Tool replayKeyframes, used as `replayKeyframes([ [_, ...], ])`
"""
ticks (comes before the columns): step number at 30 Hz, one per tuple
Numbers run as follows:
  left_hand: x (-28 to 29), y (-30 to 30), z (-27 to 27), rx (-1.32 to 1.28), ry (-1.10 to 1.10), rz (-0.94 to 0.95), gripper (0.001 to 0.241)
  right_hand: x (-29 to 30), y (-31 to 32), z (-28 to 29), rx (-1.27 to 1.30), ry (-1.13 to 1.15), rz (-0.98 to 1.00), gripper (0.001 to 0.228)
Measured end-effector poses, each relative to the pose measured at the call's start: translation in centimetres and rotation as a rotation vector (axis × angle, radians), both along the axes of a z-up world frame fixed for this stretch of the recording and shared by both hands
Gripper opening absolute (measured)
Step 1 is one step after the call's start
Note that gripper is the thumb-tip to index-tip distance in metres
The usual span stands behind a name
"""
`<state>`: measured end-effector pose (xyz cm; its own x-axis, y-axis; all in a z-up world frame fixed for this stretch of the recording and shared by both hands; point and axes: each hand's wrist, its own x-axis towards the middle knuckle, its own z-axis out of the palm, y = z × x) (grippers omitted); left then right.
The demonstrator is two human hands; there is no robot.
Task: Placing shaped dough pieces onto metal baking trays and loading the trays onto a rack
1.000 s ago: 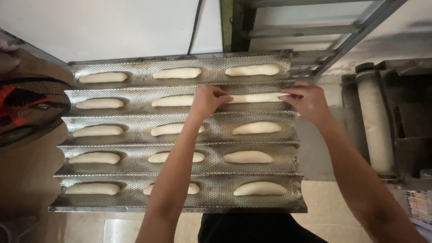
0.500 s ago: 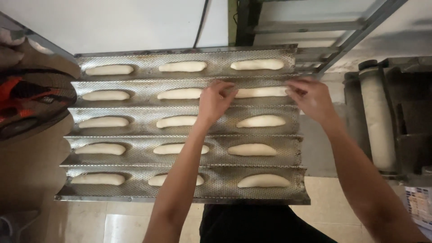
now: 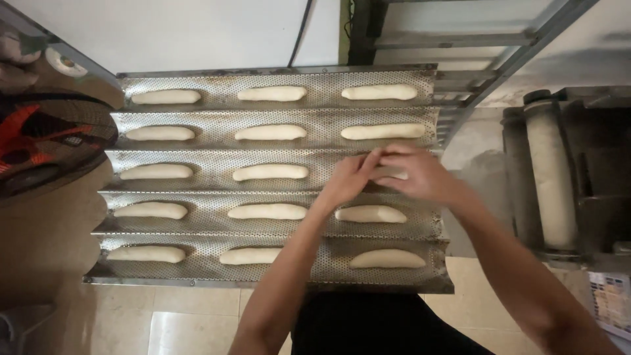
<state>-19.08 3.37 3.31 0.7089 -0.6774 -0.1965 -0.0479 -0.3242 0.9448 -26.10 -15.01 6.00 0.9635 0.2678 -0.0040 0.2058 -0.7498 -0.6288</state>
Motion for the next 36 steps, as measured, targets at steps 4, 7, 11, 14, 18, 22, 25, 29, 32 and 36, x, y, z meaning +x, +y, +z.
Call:
replayKeyframes([
  [4, 0.7, -0.7, -1.6, 0.126, -0.058, -0.036, 0.045, -1.6, -3.1, -3.6, -0.078, -0.02, -0.083, 0.036],
  [7, 0.8, -0.6, -1.0, 0.085, -0.039, -0.019, 0.039, -2.1, -3.0, -4.5, 0.0, -0.016, -0.168, 0.041],
  [11, 1.3, 0.3, 3.2, -0.312, 0.381, 0.116, 0.05, -3.3, -3.4, -2.0, 0.58, 0.112, -0.371, 0.046],
  [14, 1.7, 0.4, 0.9, -0.302, 0.493, 0.076, 0.056, -3.9, -3.1, -2.3, 0.91, 0.29, -0.528, 0.044],
  [18, 2.4, 1.8, -1.0, -0.209, 0.346, 0.046, 0.045, -4.5, -4.7, -3.0, 0.586, 0.175, -0.482, 0.037],
  [22, 2.9, 1.8, -3.9, 0.189, 0.021, 0.051, 0.038, -4.6, -5.5, -4.4, 0.134, 0.003, -0.393, 0.03],
  [25, 3.1, 2.0, -5.3, 0.369, -0.112, 0.088, 0.037, -5.1, -7.0, -7.6, -0.086, -0.112, -0.362, 0.032],
  [29, 3.5, 3.1, -6.4, 0.445, -0.102, 0.113, 0.043, -5.5, -7.1, -7.5, -0.111, -0.156, -0.355, 0.031],
  [32, 2.6, 3.7, -5.3, 0.368, -0.153, 0.162, 0.043, -5.6, -6.3, -6.8, -0.017, -0.127, -0.391, 0.033],
  [36, 1.3, 5.1, -4.4, 0.28, -0.218, 0.247, 0.046, -6.3, -1.5, -2.3, -0.042, -0.078, -0.413, 0.033],
])
